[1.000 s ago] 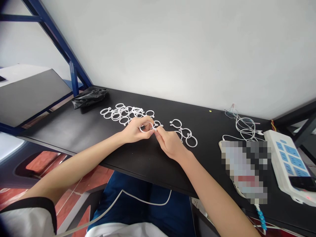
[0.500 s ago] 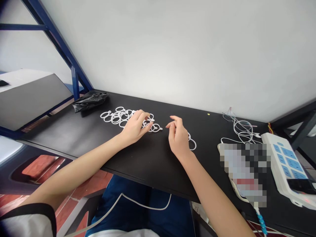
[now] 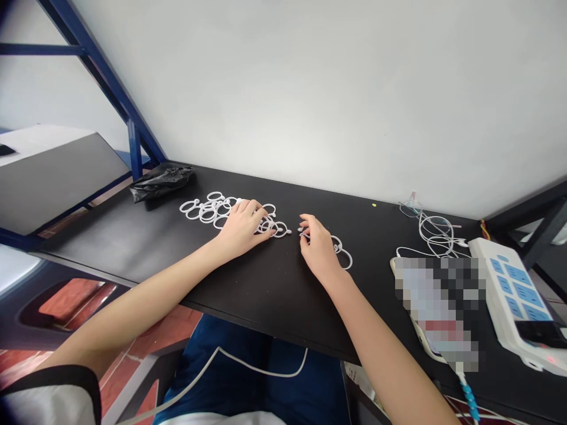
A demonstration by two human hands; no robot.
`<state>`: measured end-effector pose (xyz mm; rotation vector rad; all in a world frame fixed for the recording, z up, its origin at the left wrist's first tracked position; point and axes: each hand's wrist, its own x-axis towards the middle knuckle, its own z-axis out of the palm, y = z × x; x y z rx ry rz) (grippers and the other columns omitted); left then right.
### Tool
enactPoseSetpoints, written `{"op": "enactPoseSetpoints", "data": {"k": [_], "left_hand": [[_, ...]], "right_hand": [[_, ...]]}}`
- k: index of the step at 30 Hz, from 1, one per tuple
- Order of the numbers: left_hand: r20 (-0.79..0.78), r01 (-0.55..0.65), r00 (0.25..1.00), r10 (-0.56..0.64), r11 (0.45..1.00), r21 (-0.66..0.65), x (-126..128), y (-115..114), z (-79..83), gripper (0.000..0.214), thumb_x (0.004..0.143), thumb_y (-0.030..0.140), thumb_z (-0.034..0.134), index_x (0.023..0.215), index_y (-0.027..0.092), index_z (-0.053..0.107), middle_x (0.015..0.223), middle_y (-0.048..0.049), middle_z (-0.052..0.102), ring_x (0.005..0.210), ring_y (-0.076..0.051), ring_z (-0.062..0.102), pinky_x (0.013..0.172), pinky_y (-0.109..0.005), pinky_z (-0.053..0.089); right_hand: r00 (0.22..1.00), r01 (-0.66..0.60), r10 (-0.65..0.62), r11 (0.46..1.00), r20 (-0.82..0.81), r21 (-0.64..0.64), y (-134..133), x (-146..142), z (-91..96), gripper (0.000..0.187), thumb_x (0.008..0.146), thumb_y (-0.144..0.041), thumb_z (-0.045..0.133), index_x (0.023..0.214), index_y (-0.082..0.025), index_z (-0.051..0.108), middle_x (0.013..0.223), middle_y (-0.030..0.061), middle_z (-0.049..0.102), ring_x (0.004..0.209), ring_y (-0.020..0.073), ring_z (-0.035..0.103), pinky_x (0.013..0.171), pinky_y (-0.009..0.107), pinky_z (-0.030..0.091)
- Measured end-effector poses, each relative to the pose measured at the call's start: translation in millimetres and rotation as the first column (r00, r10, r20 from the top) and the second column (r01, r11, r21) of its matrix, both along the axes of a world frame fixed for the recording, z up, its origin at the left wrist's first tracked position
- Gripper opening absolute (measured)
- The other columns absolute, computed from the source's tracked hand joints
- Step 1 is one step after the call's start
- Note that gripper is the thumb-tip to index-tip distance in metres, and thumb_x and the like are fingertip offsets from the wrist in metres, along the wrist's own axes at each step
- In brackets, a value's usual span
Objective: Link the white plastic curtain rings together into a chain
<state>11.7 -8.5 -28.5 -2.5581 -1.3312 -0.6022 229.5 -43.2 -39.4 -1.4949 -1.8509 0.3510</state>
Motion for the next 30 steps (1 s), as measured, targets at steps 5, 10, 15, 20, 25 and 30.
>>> {"op": "enactPoseSetpoints", "data": {"k": [5,10,15,20,25,30], "left_hand": [[-0.005,-0.006,1.0,0.006,0.999,-0.04,1.0,-0.7,-1.0,0.033,0.092,0.044,0.057,0.104,0.014,0.06,0.11,-0.013,0.059,0.102,-0.029,0.052,0.09,-0.041,0.041],[0.001,-0.022,1.0,0.022,0.997,-0.071,2.0,-0.8,1.5,0.031,0.093,0.042,0.056,0.106,0.014,0.06,0.11,-0.0122,0.06,0.102,-0.029,0.053,0.09,-0.041,0.041],[0.035,-0.002,0.999,0.003,1.0,-0.027,1.1,-0.3,3.4,0.028,0.095,0.038,0.054,0.109,0.014,0.059,0.109,-0.0113,0.061,0.1,-0.028,0.054,0.087,-0.039,0.042],[0.08,0.035,0.996,-0.037,0.999,0.029,1.4,-0.8,2.5,0.024,0.095,0.036,0.053,0.105,0.015,0.059,0.106,-0.0109,0.063,0.096,-0.026,0.055,0.085,-0.039,0.042],[0.107,0.071,0.992,-0.072,0.997,0.017,1.7,0.2,-0.1,0.021,0.095,0.033,0.053,0.104,0.016,0.06,0.106,-0.0107,0.063,0.097,-0.026,0.055,0.085,-0.039,0.042],[0.188,0.194,0.964,-0.185,0.981,-0.027,2.6,-1.6,1.0,0.019,0.095,0.033,0.054,0.104,0.017,0.059,0.105,-0.0089,0.062,0.096,-0.023,0.055,0.087,-0.037,0.044]], "right_hand": [[0.999,-0.021,0.023,0.995,-0.024,0.101,-0.5,-1.0,2.3,0.04,0.075,-0.005,0.05,0.111,-0.021,0.06,0.104,0.0076,0.07,0.075,0.0176,0.067,0.08,0.038,0.057],[0.998,-0.031,0.039,0.981,-0.039,0.193,-2.5,-3.6,5.5,0.039,0.076,-0.003,0.049,0.108,-0.021,0.062,0.1,0.0062,0.072,0.079,0.0182,0.068,0.081,0.037,0.057],[0.993,-0.073,0.094,0.962,-0.071,0.263,-6.0,-7.5,8.1,0.032,0.081,-0.005,0.051,0.105,-0.022,0.063,0.096,0.0043,0.073,0.083,0.0183,0.071,0.082,0.036,0.058],[0.989,-0.1,0.13,0.94,-0.07,0.327,-9.0,-11.0,10.9,0.025,0.085,-0.008,0.053,0.103,-0.023,0.064,0.093,0.0027,0.074,0.086,0.0189,0.072,0.085,0.037,0.057],[0.99,-0.089,0.12,0.94,-0.075,0.328,-11.1,-13.0,12.3,0.018,0.088,-0.015,0.056,0.101,-0.025,0.065,0.091,0.0026,0.074,0.085,0.0205,0.072,0.085,0.04,0.058],[0.988,-0.054,0.1,0.934,-0.115,0.354,-12.8,-14.0,13.3,0.009,0.086,-0.02,0.065,0.094,-0.024,0.066,0.086,0.0018,0.075,0.078,0.0204,0.073,0.08,0.038,0.06]]}}
